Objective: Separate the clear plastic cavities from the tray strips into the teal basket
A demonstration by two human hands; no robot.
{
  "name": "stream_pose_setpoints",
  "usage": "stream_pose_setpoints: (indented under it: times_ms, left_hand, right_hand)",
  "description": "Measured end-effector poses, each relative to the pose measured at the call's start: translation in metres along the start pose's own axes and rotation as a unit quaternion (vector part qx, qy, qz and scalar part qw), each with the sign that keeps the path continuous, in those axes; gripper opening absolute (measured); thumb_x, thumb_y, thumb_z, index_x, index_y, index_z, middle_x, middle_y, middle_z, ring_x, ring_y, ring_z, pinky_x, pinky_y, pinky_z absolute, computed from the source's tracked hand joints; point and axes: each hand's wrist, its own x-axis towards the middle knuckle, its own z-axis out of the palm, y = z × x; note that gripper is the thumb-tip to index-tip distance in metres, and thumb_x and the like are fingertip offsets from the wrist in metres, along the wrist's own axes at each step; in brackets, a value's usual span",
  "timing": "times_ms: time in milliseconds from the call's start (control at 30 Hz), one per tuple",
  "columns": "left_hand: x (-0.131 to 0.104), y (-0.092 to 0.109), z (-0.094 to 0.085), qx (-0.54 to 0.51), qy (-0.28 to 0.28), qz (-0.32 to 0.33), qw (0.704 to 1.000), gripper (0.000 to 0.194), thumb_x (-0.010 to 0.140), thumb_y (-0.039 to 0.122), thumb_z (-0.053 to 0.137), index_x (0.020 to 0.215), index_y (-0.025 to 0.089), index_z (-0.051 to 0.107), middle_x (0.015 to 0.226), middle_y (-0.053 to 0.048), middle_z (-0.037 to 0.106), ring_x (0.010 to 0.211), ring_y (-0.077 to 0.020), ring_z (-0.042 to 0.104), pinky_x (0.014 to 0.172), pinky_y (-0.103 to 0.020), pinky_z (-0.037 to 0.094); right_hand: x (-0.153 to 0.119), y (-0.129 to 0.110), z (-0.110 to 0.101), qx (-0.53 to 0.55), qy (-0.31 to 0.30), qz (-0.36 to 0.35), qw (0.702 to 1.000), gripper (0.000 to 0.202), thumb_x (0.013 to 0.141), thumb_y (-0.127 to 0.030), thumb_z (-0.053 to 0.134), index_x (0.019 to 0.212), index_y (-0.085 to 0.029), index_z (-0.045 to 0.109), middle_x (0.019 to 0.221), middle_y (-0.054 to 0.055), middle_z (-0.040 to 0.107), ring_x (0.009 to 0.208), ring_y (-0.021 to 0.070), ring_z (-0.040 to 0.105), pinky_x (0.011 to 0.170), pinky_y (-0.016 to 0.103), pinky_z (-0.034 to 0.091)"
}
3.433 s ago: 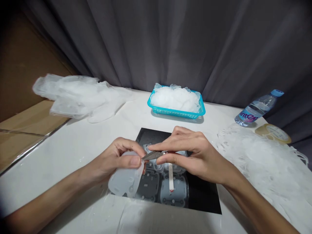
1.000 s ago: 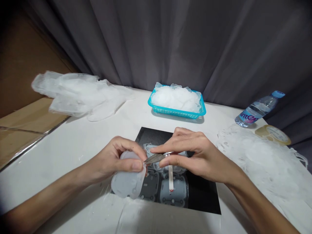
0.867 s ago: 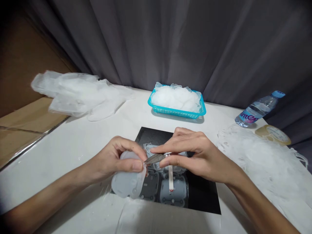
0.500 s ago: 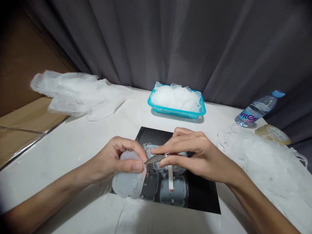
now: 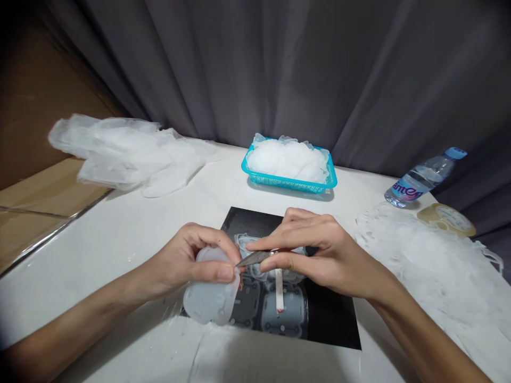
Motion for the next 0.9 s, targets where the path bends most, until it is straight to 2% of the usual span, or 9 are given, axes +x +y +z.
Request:
stream_pose_setpoints:
  times_ms: [400,667,900]
  left_hand:
    - [0.0,-0.002,-0.001,0.002,-0.011,0.012,1.0,0.013,0.083,0.018,0.086,0.09,0.029,0.086,0.087,0.006,0.083,0.078,-0.0055,0.073,0.072,-0.008,0.054]
    - [-0.002,0.002,-0.001,0.042,-0.025,0.024,0.998,0.013,0.083,0.016,0.085,0.094,0.024,0.086,0.087,0.002,0.082,0.08,-0.0097,0.075,0.078,-0.014,0.058]
    - [-0.003,0.0,-0.002,0.058,-0.023,0.022,0.998,0.019,0.082,0.017,0.087,0.097,0.028,0.086,0.093,0.004,0.083,0.086,-0.0105,0.077,0.077,-0.012,0.058]
  right_hand:
    - [-0.001,-0.001,-0.004,-0.001,-0.015,0.006,1.0,0.036,0.092,-0.019,0.078,0.127,-0.028,0.075,0.09,0.0,0.081,0.076,0.0157,0.061,0.075,0.033,0.051]
    - [-0.002,-0.002,-0.012,-0.028,-0.013,0.013,0.999,0.037,0.091,-0.022,0.079,0.127,-0.031,0.075,0.085,-0.002,0.079,0.078,0.0158,0.062,0.076,0.033,0.052]
    - [-0.002,-0.002,-0.012,-0.028,-0.026,0.025,0.999,0.038,0.092,-0.025,0.079,0.128,-0.033,0.075,0.088,-0.002,0.08,0.077,0.0153,0.062,0.074,0.032,0.052]
